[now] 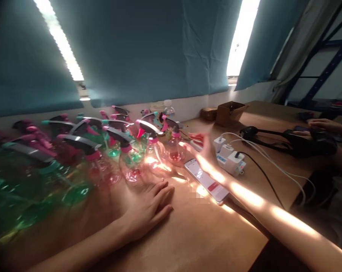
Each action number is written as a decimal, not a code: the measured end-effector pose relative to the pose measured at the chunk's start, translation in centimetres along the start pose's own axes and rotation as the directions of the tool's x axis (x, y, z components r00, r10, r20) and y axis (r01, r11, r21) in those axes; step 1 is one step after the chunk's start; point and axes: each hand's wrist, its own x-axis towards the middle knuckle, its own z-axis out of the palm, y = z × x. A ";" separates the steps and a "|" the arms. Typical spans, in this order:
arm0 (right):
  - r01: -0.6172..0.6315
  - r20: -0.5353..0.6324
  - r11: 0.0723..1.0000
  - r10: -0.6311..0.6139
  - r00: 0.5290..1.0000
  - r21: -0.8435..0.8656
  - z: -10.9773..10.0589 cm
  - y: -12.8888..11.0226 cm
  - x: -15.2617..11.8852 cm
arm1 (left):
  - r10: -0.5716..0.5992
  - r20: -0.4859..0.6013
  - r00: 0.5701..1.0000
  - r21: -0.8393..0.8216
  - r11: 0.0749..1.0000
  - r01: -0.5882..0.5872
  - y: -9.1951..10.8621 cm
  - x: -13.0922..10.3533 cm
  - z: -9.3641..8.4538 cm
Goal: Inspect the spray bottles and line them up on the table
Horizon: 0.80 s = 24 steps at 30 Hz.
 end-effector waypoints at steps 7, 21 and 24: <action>0.135 0.211 0.989 -0.143 0.967 0.051 3.4 -5.3 -6.7 | -0.036 -0.048 0.998 -0.010 0.999 0.035 -1.3 -8.6 -2.4; 0.333 0.620 0.717 -0.697 0.360 0.613 30.3 -17.9 -21.8 | -0.412 -0.267 0.871 0.038 0.899 0.436 -1.6 -31.8 -7.4; 0.290 0.651 0.735 -0.678 0.341 0.613 34.2 -20.4 -24.2 | -0.494 -0.380 0.782 0.025 0.839 0.543 -2.6 -37.2 -8.6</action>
